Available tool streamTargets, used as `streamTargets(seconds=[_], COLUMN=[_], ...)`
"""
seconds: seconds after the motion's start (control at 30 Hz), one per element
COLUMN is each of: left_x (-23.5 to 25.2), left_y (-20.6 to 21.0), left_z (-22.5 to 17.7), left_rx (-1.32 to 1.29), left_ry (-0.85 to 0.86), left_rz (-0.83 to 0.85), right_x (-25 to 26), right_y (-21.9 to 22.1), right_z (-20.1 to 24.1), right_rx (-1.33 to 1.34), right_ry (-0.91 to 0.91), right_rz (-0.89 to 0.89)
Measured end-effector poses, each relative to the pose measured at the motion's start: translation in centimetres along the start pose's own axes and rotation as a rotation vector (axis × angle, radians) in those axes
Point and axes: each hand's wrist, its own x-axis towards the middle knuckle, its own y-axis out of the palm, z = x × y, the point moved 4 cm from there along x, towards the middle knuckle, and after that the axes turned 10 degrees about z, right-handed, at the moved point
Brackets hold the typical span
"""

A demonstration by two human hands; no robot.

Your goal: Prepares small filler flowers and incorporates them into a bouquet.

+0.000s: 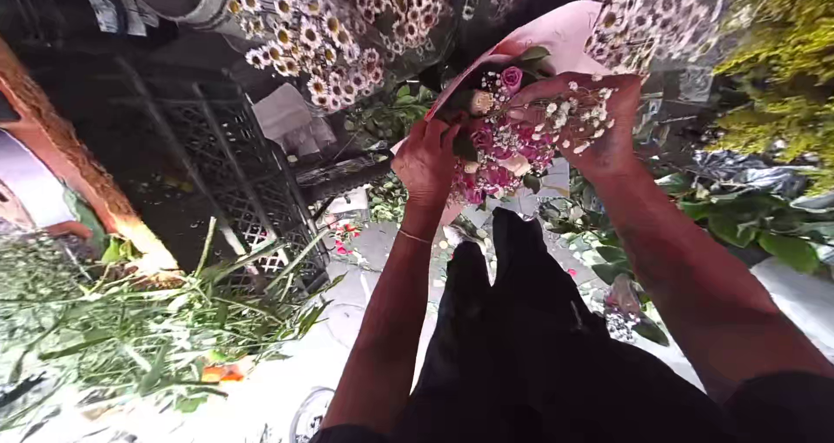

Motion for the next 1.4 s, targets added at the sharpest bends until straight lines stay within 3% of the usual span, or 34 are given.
streamTargets(seconds=[0.13, 0.23, 0.4, 0.6, 0.7, 0.83, 0.93, 1.1, 1.17, 1.23, 1.4], left_x=[0.6, 2.5, 5.7, 5.3, 4.4, 5.3, 6.9, 3.2, 1.5, 0.8, 1.1], left_y=[-2.0, -2.0, -0.8, -1.3, -2.2, -3.7, -4.1, -5.4, -4.2, -3.1, -2.0], left_z=[2.6, 3.2, 2.8, 0.2, -0.9, -3.3, -3.1, 0.2, 1.1, 1.8, 2.9], left_rx=[0.067, 0.098, -0.006, 0.072, 0.105, 0.234, 0.219, -0.108, -0.094, -0.05, 0.026], left_ry=[-0.019, -0.103, -0.302, 0.024, 0.121, 0.078, 0.053, -0.038, -0.083, -0.053, 0.157], left_rz=[-0.043, -0.168, -0.3, -0.243, -0.129, 0.203, 0.324, 0.333, 0.422, 0.456, 0.351], right_x=[0.0, 0.3, 0.9, -0.1, 0.0, 0.7, 1.5, 3.2, 3.6, 3.9, 5.7], right_y=[1.1, 2.1, 3.7, 6.9, 8.9, 10.6, 10.7, 9.0, 8.7, 8.5, 7.7], right_z=[-0.1, -0.3, -0.4, -1.7, -2.1, -2.0, -2.1, -2.4, -2.7, -2.9, -4.5], right_rx=[-0.128, -0.263, -0.4, -0.694, -0.858, -0.969, -1.002, -0.886, -0.874, -0.87, -0.819], right_ry=[-0.029, -0.102, -0.245, -0.44, -0.31, -0.275, -0.21, 0.149, 0.198, 0.186, 0.184], right_rz=[0.221, 0.335, 0.314, 0.351, 0.363, 0.332, 0.333, 0.537, 0.57, 0.553, 0.367])
